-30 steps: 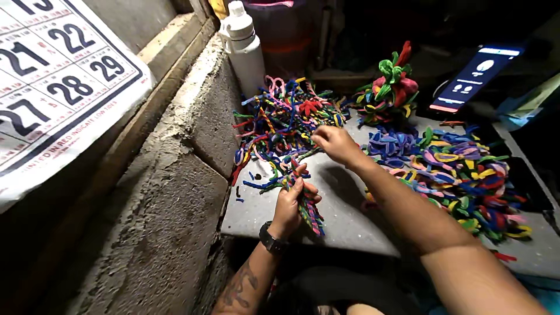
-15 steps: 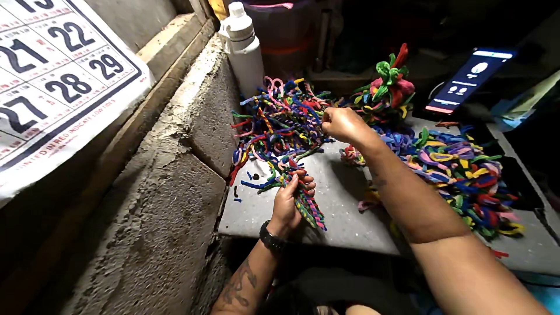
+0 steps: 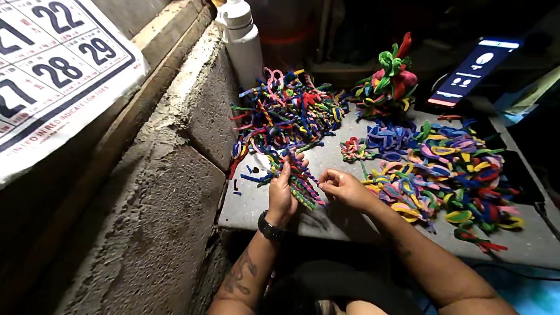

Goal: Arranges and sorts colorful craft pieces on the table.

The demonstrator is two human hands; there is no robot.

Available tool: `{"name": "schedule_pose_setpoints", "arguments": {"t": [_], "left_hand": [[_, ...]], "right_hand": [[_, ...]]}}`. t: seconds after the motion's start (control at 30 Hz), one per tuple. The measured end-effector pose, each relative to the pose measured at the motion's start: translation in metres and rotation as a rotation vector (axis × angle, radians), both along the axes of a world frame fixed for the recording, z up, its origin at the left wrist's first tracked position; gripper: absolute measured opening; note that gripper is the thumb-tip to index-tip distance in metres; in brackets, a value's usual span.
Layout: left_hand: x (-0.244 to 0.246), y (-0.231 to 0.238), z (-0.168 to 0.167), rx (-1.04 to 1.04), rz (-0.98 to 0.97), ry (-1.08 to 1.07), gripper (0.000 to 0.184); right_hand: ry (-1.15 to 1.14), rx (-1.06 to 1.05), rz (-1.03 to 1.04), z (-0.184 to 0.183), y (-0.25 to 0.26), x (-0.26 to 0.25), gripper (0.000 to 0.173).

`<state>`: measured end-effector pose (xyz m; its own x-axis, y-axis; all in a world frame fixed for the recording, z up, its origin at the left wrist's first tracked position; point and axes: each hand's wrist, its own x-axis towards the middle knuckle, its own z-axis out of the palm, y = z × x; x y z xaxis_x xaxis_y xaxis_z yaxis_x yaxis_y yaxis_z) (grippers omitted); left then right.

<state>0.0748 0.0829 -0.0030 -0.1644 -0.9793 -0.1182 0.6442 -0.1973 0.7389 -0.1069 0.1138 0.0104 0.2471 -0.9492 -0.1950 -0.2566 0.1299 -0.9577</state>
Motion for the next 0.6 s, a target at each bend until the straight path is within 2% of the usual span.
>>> {"name": "schedule_pose_setpoints", "arguments": {"t": [0.2,0.33,0.5,0.6], "left_hand": [[-0.001,0.003,0.002,0.023,-0.016,0.008,0.038],[-0.001,0.005,0.002,0.031,-0.006,-0.004,0.033],[0.002,0.005,0.002,0.036,-0.009,0.043,0.034],[0.007,0.003,0.002,0.056,0.031,0.041,0.035]], "right_hand": [[0.113,-0.026,0.048,-0.003,0.007,0.002,0.016],[0.152,-0.075,0.066,0.001,0.003,0.006,0.030],[0.133,-0.064,0.217,-0.007,-0.004,0.014,0.031],[0.215,-0.057,0.254,0.011,-0.020,0.013,0.037]]}}
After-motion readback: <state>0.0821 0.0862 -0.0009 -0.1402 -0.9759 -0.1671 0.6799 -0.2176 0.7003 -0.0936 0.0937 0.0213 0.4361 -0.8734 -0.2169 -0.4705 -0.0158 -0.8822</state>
